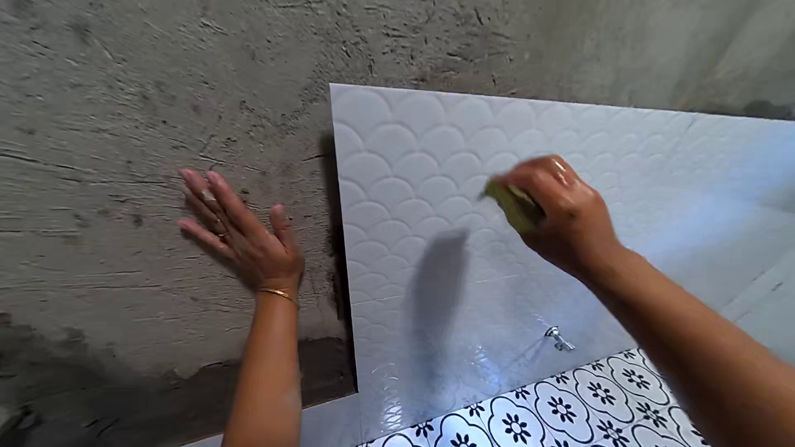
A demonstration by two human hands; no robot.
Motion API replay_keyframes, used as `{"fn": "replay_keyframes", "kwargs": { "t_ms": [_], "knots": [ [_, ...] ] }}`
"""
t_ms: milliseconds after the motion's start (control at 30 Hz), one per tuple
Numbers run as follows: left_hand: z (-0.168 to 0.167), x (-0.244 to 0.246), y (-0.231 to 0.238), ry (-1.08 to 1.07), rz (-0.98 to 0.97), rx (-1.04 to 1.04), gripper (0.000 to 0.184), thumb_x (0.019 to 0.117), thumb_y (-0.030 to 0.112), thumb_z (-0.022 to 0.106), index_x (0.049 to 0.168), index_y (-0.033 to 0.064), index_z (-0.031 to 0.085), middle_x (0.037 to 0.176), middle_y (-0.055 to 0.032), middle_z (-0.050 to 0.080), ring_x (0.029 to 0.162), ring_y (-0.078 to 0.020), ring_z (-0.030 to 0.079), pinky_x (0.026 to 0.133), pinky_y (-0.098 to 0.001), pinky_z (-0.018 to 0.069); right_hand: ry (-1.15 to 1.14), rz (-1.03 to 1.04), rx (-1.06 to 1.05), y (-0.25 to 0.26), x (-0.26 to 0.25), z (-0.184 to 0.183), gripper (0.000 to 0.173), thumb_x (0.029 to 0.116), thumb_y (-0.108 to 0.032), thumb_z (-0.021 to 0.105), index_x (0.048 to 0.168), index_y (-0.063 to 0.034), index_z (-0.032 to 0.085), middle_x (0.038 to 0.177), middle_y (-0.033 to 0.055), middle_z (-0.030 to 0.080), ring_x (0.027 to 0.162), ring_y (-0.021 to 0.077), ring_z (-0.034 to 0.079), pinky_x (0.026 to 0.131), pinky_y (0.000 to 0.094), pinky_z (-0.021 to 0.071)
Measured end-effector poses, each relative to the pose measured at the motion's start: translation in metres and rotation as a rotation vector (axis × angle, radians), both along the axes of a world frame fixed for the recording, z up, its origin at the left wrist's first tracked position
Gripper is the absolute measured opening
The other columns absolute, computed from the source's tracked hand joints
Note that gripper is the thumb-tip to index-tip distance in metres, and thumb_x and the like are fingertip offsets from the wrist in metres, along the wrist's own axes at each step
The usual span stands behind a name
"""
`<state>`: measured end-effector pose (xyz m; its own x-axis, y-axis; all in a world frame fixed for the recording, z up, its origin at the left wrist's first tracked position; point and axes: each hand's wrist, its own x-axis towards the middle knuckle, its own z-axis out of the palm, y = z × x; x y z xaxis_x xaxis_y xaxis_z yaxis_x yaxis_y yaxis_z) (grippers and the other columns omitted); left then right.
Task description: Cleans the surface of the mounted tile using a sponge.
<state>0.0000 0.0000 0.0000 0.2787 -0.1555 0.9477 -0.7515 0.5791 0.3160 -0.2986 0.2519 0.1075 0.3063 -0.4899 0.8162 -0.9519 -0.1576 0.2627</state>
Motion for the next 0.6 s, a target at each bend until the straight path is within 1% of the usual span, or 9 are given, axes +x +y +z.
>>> {"fn": "replay_keyframes", "kwargs": {
  "t_ms": [67,133,233,300,367,467,500,533,600],
  "knots": [
    [0.001,-0.002,-0.001,0.017,-0.007,-0.026,0.082,0.1049,0.061,0.023,0.163,0.0038,0.014,0.170,-0.0232,0.010,0.159,-0.0342,0.004,0.124,-0.0631,-0.0027,-0.062,0.000,-0.129,-0.034,0.026,0.021,0.028,0.0950,-0.007,0.064,0.121,0.0039,0.064,0.113,0.0255,0.069,0.099,0.0413,0.069,0.082,0.0552,0.0554],
    [0.002,-0.003,-0.001,0.029,-0.006,-0.027,0.082,0.1050,0.061,0.022,0.163,0.0033,0.014,0.169,-0.0240,0.011,0.159,-0.0342,0.004,0.124,-0.0630,-0.0028,-0.121,-0.037,-0.250,-0.064,0.038,0.032,0.024,0.0966,-0.010,0.062,0.118,0.0008,0.069,0.114,0.0227,0.070,0.105,0.0387,0.068,0.087,0.0527,0.0544],
    [0.001,-0.005,0.000,0.041,-0.011,-0.028,0.082,0.1051,0.061,0.023,0.163,0.0031,0.015,0.169,-0.0248,0.012,0.159,-0.0354,0.006,0.123,-0.0644,-0.0026,-0.130,-0.071,-0.314,-0.089,0.049,0.027,0.025,0.0911,-0.008,0.065,0.114,-0.0053,0.074,0.116,0.0231,0.067,0.112,0.0417,0.063,0.090,0.0550,0.0510],
    [0.001,-0.005,0.000,0.040,-0.029,-0.028,0.082,0.1050,0.060,0.023,0.163,0.0038,0.016,0.169,-0.0250,0.013,0.158,-0.0365,0.007,0.123,-0.0652,-0.0027,-0.034,-0.048,-0.329,-0.094,0.056,0.015,0.025,0.0893,-0.006,0.066,0.113,-0.0065,0.075,0.115,0.0231,0.067,0.110,0.0421,0.063,0.088,0.0544,0.0517],
    [0.002,-0.006,0.000,0.039,-0.030,-0.029,0.081,0.1051,0.060,0.024,0.163,0.0045,0.017,0.168,-0.0252,0.014,0.158,-0.0359,0.008,0.123,-0.0644,-0.0021,0.047,-0.037,-0.342,-0.094,0.055,0.009,0.023,0.0910,-0.006,0.066,0.112,-0.0064,0.075,0.113,0.0227,0.068,0.107,0.0416,0.064,0.083,0.0527,0.0526],
    [0.001,-0.006,0.000,0.043,-0.023,-0.039,0.080,0.1054,0.059,0.025,0.163,0.0040,0.018,0.169,-0.0238,0.015,0.159,-0.0339,0.007,0.124,-0.0627,-0.0030,-0.047,-0.137,-0.307,-0.084,0.045,0.019,0.022,0.0934,-0.010,0.064,0.112,-0.0054,0.075,0.117,0.0245,0.067,0.111,0.0435,0.062,0.088,0.0558,0.0509],
    [0.001,-0.006,0.000,0.042,-0.022,-0.035,0.080,0.1056,0.059,0.024,0.163,0.0034,0.018,0.169,-0.0232,0.014,0.159,-0.0337,0.006,0.124,-0.0625,-0.0032,-0.075,-0.154,-0.302,-0.083,0.044,0.022,0.022,0.0926,-0.010,0.064,0.111,-0.0050,0.075,0.117,0.0250,0.066,0.112,0.0440,0.061,0.088,0.0560,0.0501],
    [0.001,-0.005,0.001,0.039,-0.025,-0.024,0.079,0.1056,0.058,0.024,0.163,0.0036,0.018,0.169,-0.0226,0.014,0.159,-0.0334,0.005,0.124,-0.0626,-0.0034,-0.065,-0.149,-0.295,-0.083,0.046,0.022,0.022,0.0921,-0.010,0.064,0.110,-0.0052,0.075,0.116,0.0251,0.066,0.111,0.0440,0.061,0.088,0.0559,0.0499],
    [0.000,-0.005,0.002,0.037,-0.030,-0.012,0.079,0.1054,0.058,0.025,0.163,0.0040,0.017,0.170,-0.0218,0.013,0.159,-0.0328,0.005,0.124,-0.0629,-0.0035,0.033,-0.110,-0.273,-0.085,0.055,0.017,0.020,0.0926,-0.010,0.065,0.109,-0.0065,0.075,0.113,0.0241,0.067,0.108,0.0435,0.063,0.086,0.0555,0.0508]
  ]
}}
